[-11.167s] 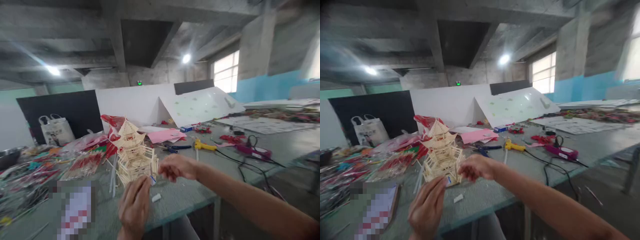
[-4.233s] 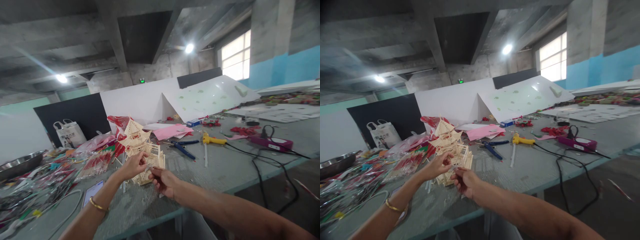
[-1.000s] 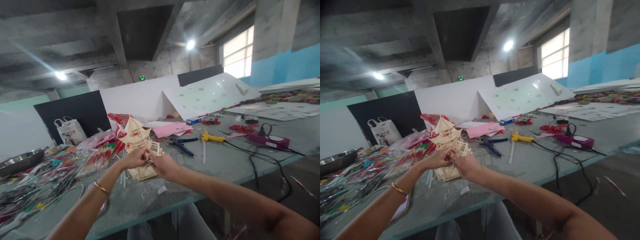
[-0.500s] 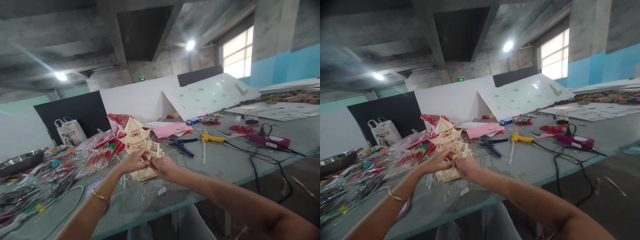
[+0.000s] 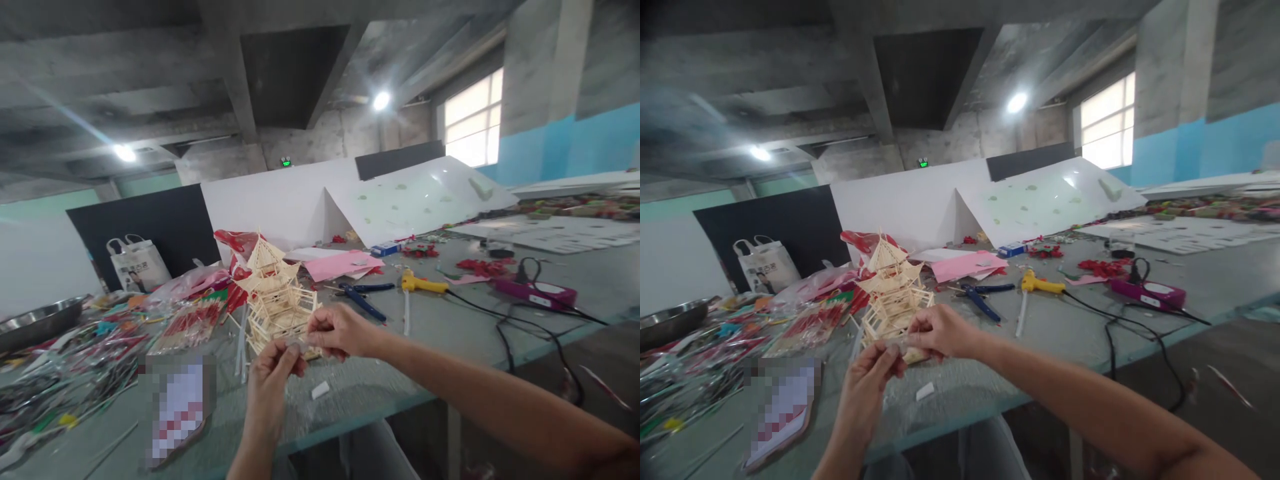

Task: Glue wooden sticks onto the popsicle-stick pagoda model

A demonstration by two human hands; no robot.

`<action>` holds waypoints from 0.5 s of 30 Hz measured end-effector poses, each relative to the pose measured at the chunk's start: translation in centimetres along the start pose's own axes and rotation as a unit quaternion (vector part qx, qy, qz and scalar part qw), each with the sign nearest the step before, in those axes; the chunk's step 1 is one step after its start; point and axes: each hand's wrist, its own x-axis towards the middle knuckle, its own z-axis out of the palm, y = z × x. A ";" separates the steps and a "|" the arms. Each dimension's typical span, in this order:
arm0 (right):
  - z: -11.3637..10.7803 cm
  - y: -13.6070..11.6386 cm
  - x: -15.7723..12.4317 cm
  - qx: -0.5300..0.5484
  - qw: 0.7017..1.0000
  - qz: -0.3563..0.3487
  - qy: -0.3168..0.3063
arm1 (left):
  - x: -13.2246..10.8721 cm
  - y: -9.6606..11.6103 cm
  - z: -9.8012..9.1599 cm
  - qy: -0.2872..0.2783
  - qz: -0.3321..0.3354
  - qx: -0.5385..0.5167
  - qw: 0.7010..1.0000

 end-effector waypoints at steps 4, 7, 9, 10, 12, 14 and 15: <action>-7.5 1.1 -1.3 -0.277 0.933 0.016 0.228 | -1.3 -0.5 -0.2 0.059 -0.045 -0.092 0.993; -14.7 3.0 -3.0 -0.530 0.792 0.159 0.258 | -2.7 -0.8 -0.5 0.076 -0.086 -0.116 0.987; -18.3 5.0 -4.2 -0.542 0.782 0.215 0.220 | -3.4 -1.2 -0.4 0.086 -0.111 -0.122 0.983; -19.4 6.1 -4.6 -0.543 0.779 0.240 0.202 | -3.7 -1.3 -0.2 0.090 -0.120 -0.124 0.981; -20.6 8.6 -5.1 -0.538 0.775 0.283 0.173 | -3.8 -1.7 0.1 0.094 -0.130 -0.123 0.979; -20.8 10.9 -5.1 -0.531 0.772 0.313 0.157 | -3.6 -2.0 0.4 0.100 -0.137 -0.122 0.978; -20.7 11.9 -4.9 -0.527 0.771 0.321 0.157 | -3.5 -2.2 0.4 0.103 -0.141 -0.122 0.977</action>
